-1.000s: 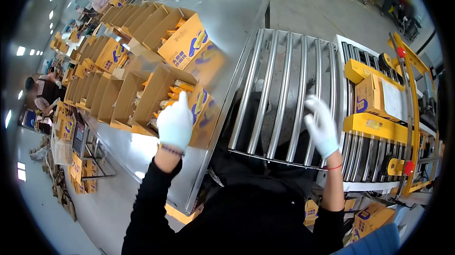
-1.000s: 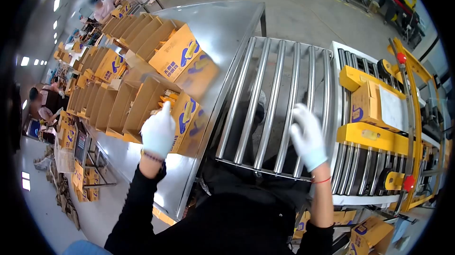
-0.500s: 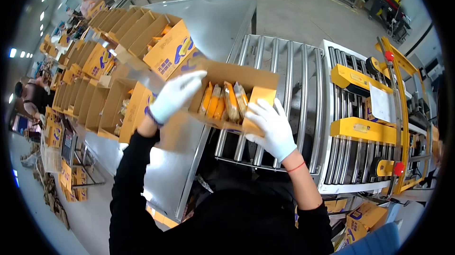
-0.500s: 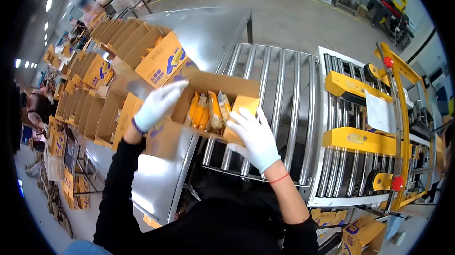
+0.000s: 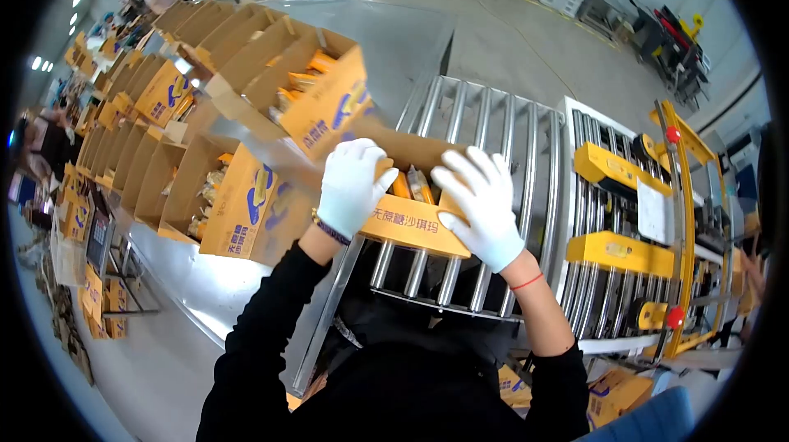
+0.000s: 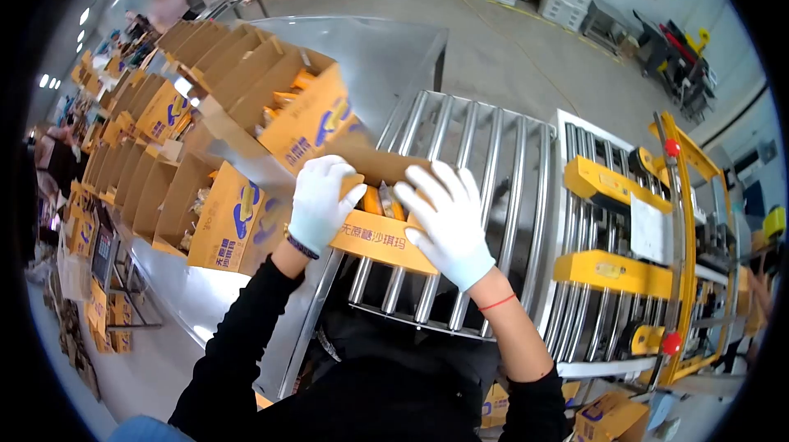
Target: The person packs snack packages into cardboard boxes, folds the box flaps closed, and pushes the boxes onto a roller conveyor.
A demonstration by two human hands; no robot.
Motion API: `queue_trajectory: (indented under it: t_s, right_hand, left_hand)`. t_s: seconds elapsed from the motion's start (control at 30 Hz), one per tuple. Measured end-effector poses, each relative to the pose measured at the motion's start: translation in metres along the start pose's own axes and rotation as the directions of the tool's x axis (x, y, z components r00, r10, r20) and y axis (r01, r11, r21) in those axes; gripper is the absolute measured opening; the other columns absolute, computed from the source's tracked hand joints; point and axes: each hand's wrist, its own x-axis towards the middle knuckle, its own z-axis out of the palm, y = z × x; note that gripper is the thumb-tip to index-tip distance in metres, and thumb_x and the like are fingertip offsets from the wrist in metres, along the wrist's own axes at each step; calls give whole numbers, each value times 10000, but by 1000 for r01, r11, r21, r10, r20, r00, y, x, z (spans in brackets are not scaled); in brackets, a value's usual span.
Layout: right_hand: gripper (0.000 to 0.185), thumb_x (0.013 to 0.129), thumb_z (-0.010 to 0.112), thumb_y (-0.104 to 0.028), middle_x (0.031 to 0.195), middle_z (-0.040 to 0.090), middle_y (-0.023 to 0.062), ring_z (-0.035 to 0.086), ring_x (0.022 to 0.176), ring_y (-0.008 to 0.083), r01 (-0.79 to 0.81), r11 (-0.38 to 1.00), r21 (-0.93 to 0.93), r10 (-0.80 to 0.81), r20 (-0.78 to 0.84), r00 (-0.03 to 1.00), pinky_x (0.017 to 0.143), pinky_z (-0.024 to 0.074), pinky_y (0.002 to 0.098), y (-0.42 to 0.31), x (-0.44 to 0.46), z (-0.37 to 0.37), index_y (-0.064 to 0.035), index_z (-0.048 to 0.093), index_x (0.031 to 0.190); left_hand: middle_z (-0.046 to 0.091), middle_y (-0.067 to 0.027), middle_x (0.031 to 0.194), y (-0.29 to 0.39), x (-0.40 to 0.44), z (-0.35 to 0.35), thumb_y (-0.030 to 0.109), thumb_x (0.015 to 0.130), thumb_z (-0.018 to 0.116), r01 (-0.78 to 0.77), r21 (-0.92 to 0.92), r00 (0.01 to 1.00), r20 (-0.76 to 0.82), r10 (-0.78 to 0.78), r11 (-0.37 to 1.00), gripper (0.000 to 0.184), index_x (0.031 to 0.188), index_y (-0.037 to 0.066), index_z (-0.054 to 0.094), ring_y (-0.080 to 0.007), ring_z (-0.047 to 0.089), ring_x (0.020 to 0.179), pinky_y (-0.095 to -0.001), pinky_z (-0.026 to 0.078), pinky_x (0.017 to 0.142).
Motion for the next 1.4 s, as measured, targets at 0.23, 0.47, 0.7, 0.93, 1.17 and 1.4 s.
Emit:
queue_trajectory:
  t_s: [0.23, 0.47, 0.7, 0.93, 1.17, 1.4]
  right_hand:
    - [1028, 660, 905, -385, 1479, 506, 183, 487, 1381, 343, -234, 972, -28, 236, 145, 961, 1216, 218, 634, -30, -43, 4, -2, 455, 1501]
    - [1005, 615, 928, -349, 1418, 577, 91, 421, 1439, 325, -420, 727, -543, 569, 134, 811, 1270, 127, 611, 21, -57, -62, -110, 501, 1493]
    - [1104, 692, 900, -363, 1607, 392, 186, 329, 1511, 360, -424, 744, -516, 492, -4, 870, 1278, 195, 491, 141, -82, -39, 0, 335, 1569]
    - [962, 765, 816, -351, 1582, 421, 206, 343, 1505, 368, -562, 664, -493, 563, -165, 810, 1275, 208, 494, 154, -128, -52, 19, 375, 1535]
    - [609, 838, 713, -180, 1423, 597, 201, 522, 1379, 353, -671, 729, -138, 679, 22, 734, 1208, 348, 452, 125, -95, -44, -54, 587, 1421]
    - [967, 796, 847, -198, 1536, 486, 226, 424, 1478, 348, -391, 754, 528, 387, 124, 914, 1212, 341, 398, 26, -85, 20, 15, 322, 1580]
  left_hand:
    - [664, -107, 1183, -16, -49, 11, 289, 935, 790, 500, -835, 756, 294, -585, 228, 538, 1319, -18, 572, -181, 618, 1169, -329, 509, 994]
    - [721, -142, 1032, 33, 37, 114, 272, 894, 779, 516, -758, 852, 407, -329, 399, 419, 1183, 8, 630, -249, 705, 946, -356, 556, 871]
    - [715, -223, 1058, 166, 87, 214, 440, 940, 717, 505, -723, 843, 529, -93, 471, 587, 1309, -9, 628, -294, 705, 988, -407, 556, 875]
    - [693, -132, 1010, 48, 51, 13, 359, 956, 667, 68, -325, 987, 157, -17, 943, 455, 1288, 50, 632, -246, 673, 921, -348, 521, 838]
    - [727, -228, 910, -46, 52, -26, 270, 911, 649, 274, 245, 857, 376, -352, 930, 260, 1052, 55, 686, -390, 717, 870, -510, 568, 791]
    - [680, -165, 1227, -17, 57, -24, 244, 901, 784, 205, -130, 969, -114, -220, 970, 498, 1300, -7, 625, -268, 705, 1106, -341, 556, 970]
